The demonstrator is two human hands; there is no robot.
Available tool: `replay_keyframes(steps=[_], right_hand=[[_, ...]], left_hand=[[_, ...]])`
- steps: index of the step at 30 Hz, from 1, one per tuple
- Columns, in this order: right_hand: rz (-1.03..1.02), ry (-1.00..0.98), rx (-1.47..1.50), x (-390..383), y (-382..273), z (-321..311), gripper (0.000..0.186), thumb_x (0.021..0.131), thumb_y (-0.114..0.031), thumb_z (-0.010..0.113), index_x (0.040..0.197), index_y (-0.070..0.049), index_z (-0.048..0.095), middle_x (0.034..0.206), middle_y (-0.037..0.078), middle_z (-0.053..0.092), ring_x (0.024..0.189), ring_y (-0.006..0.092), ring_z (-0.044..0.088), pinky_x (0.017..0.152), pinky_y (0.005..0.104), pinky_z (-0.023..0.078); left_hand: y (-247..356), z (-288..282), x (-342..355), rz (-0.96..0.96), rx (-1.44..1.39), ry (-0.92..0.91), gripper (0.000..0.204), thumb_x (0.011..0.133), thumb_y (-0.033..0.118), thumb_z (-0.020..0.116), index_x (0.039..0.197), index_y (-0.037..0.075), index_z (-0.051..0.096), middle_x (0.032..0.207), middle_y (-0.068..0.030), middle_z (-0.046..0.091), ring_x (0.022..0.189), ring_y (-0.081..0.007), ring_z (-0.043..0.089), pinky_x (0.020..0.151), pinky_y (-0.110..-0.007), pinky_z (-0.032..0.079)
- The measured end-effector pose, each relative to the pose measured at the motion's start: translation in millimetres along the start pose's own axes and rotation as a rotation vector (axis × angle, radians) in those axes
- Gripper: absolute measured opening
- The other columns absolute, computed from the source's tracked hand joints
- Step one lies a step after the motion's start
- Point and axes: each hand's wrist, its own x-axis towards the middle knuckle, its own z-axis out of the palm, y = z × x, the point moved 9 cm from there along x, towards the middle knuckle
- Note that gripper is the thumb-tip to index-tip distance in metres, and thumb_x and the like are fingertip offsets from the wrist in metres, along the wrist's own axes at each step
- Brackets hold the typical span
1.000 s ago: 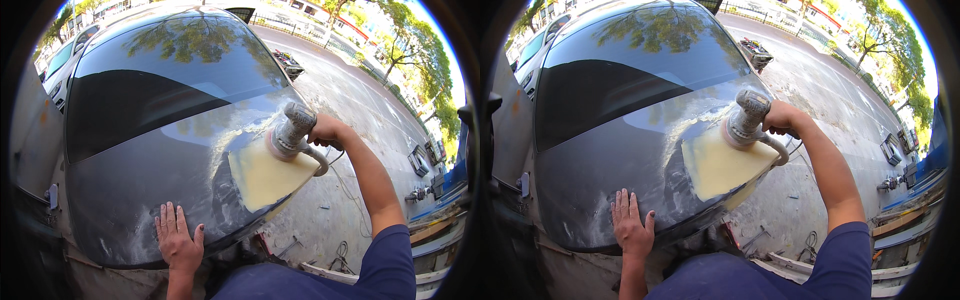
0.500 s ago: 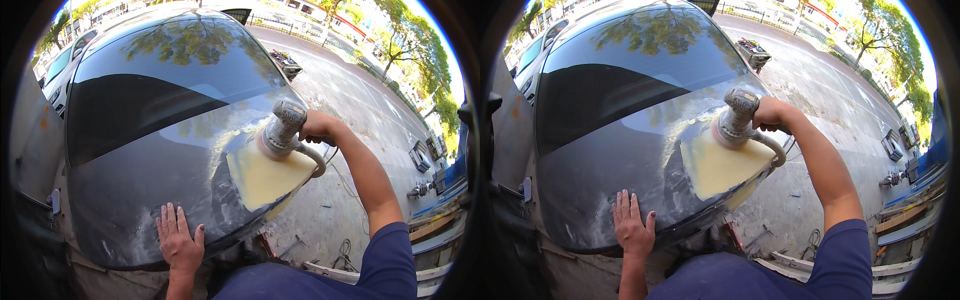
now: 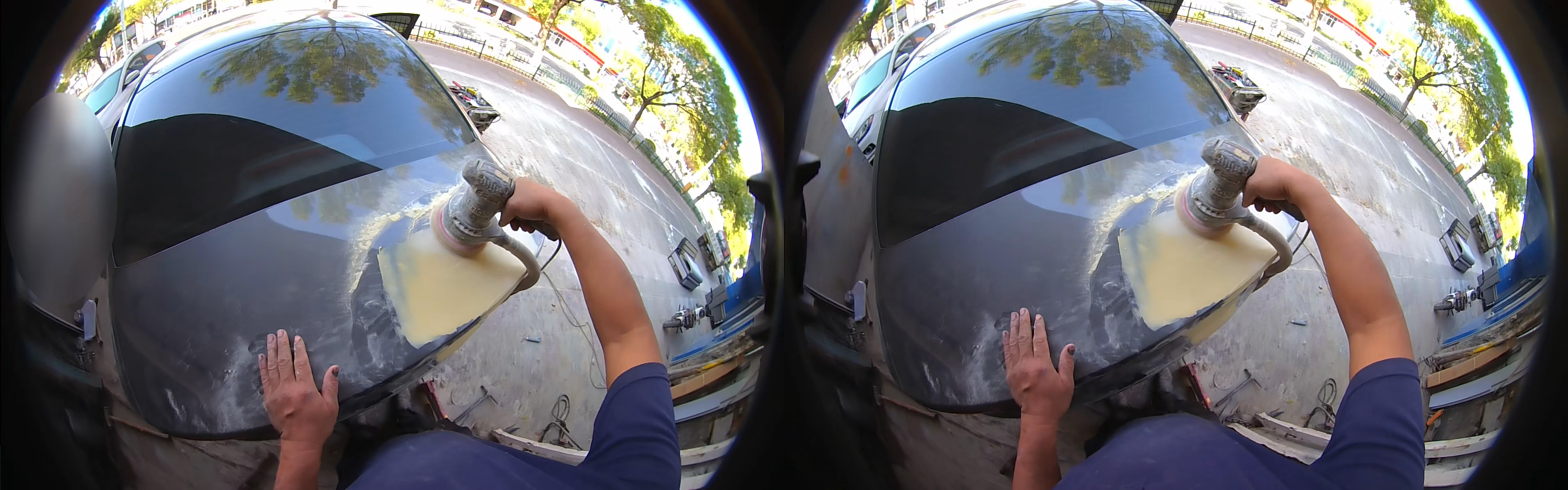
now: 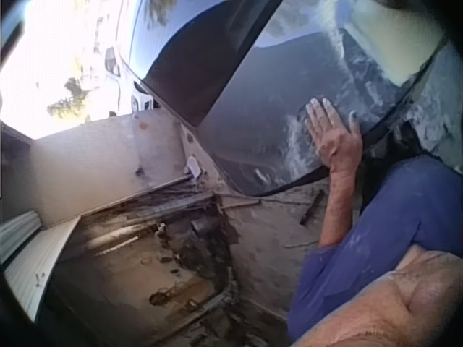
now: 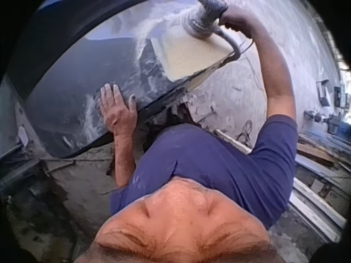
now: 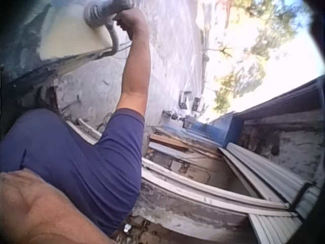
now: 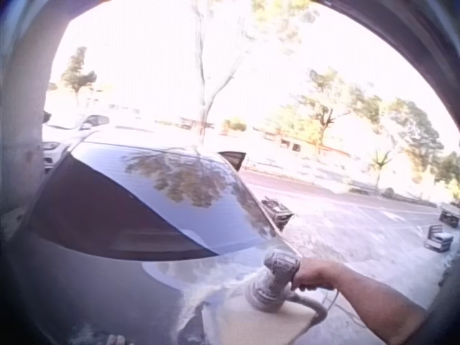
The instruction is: The person uses an orbital sander to smooth a yellow filler patch on the trunk of a dark sedan. The person holds the sander with the right hand and steadies the trunk with the left hand while moving the tool across the filler area.
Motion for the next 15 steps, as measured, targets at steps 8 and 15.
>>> replay_keyframes(steps=[8,15], right_hand=[[-0.127,-0.06,-0.026,-15.2,-21.8,20.5,0.012,0.082,-0.005,0.089,0.081,0.002,0.08,0.07,0.011,0.074,0.053,0.0199,0.067,0.049,0.0367,0.053],[-0.101,-0.073,-0.041,-24.0,-22.8,25.6,0.012,0.081,0.0,0.089,0.085,0.002,0.078,0.071,0.01,0.073,0.055,0.0185,0.067,0.049,0.0359,0.051]], left_hand=[[1.6,-0.5,1.1,-0.008,0.003,-0.004,0.079,0.108,0.045,0.079,0.166,-0.006,0.061,0.182,-0.0281,0.048,0.175,-0.0449,0.039,0.145,-0.059,0.028],[1.3,-0.3,0.9,-0.004,0.002,-0.008,0.079,0.108,0.044,0.08,0.166,-0.006,0.061,0.182,-0.0286,0.048,0.175,-0.0451,0.039,0.144,-0.059,0.028]])
